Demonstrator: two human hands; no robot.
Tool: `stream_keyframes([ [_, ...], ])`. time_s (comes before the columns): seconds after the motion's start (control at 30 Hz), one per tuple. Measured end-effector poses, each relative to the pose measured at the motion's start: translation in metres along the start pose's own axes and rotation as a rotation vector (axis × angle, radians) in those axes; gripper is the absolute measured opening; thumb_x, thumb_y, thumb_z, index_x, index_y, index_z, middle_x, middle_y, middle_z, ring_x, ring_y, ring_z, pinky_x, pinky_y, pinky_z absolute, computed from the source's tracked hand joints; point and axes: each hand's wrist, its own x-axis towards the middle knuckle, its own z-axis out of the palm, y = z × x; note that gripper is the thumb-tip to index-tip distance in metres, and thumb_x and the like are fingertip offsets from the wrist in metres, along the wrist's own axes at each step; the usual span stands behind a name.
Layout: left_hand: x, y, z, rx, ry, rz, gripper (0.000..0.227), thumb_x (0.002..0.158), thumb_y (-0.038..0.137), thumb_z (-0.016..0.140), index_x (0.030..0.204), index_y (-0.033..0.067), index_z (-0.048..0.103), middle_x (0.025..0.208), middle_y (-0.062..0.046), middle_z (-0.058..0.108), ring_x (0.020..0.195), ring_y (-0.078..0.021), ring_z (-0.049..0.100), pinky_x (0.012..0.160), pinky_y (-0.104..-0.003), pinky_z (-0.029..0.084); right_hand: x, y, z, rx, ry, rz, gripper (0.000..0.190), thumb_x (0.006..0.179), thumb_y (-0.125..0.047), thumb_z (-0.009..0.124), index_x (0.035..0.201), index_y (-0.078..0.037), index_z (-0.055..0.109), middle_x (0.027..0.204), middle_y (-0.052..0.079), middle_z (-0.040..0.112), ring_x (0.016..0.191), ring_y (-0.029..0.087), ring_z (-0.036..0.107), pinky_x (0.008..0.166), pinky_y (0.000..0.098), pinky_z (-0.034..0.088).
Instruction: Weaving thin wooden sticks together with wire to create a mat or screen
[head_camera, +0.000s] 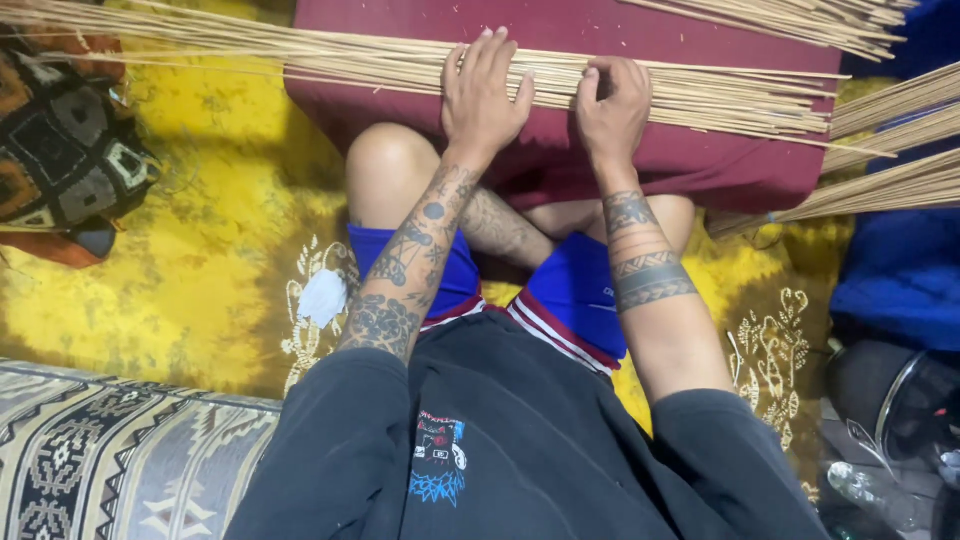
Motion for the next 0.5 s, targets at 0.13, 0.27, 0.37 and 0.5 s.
stream_keyframes([
  [0.13, 0.004, -0.001, -0.007, 0.013, -0.021, 0.005, 0.048, 0.098, 0.041, 0.057, 0.131, 0.0089, 0.067, 0.143, -0.008, 0.061, 0.137, -0.0247, 0.051, 0.117, -0.049, 0.028, 0.004, -0.012, -0.023, 0.227, 0.060, -0.140, 0.013, 0.089, 0.002, 0.065, 0.095, -0.004, 0.074, 0.098, 0.011, 0.075, 0.094, 0.027, 0.068, 0.087, 0.0376, 0.052],
  [0.27, -0.003, -0.001, -0.008, -0.015, 0.001, 0.058, 0.047, 0.097, 0.039, 0.062, 0.131, 0.0075, 0.067, 0.143, -0.008, 0.062, 0.137, -0.0262, 0.052, 0.118, -0.048, 0.027, -0.025, -0.005, -0.064, 0.147, 0.110, -0.124, 0.012, 0.094, 0.000, 0.064, 0.098, -0.006, 0.073, 0.104, 0.012, 0.077, 0.099, 0.030, 0.071, 0.096, 0.0426, 0.046],
  [0.37, 0.001, -0.001, -0.015, -0.028, -0.027, 0.061, 0.045, 0.099, 0.041, 0.061, 0.129, 0.0072, 0.068, 0.141, -0.008, 0.063, 0.134, -0.0259, 0.053, 0.116, -0.048, 0.026, -0.036, 0.017, -0.085, 0.024, -0.005, -0.144, 0.015, 0.096, -0.004, 0.066, 0.110, -0.005, 0.072, 0.120, 0.014, 0.073, 0.110, 0.033, 0.068, 0.103, 0.0463, 0.043],
  [0.5, 0.033, 0.015, -0.024, -0.113, -0.031, -0.007, 0.039, 0.101, 0.047, 0.052, 0.094, 0.0135, 0.071, 0.100, -0.002, 0.072, 0.100, -0.0238, 0.061, 0.104, -0.051, 0.029, -0.044, 0.045, -0.095, -0.181, -0.391, 0.043, 0.058, 0.113, -0.044, 0.052, 0.160, -0.011, 0.044, 0.168, 0.015, 0.030, 0.156, 0.036, 0.028, 0.124, 0.0573, 0.023],
])
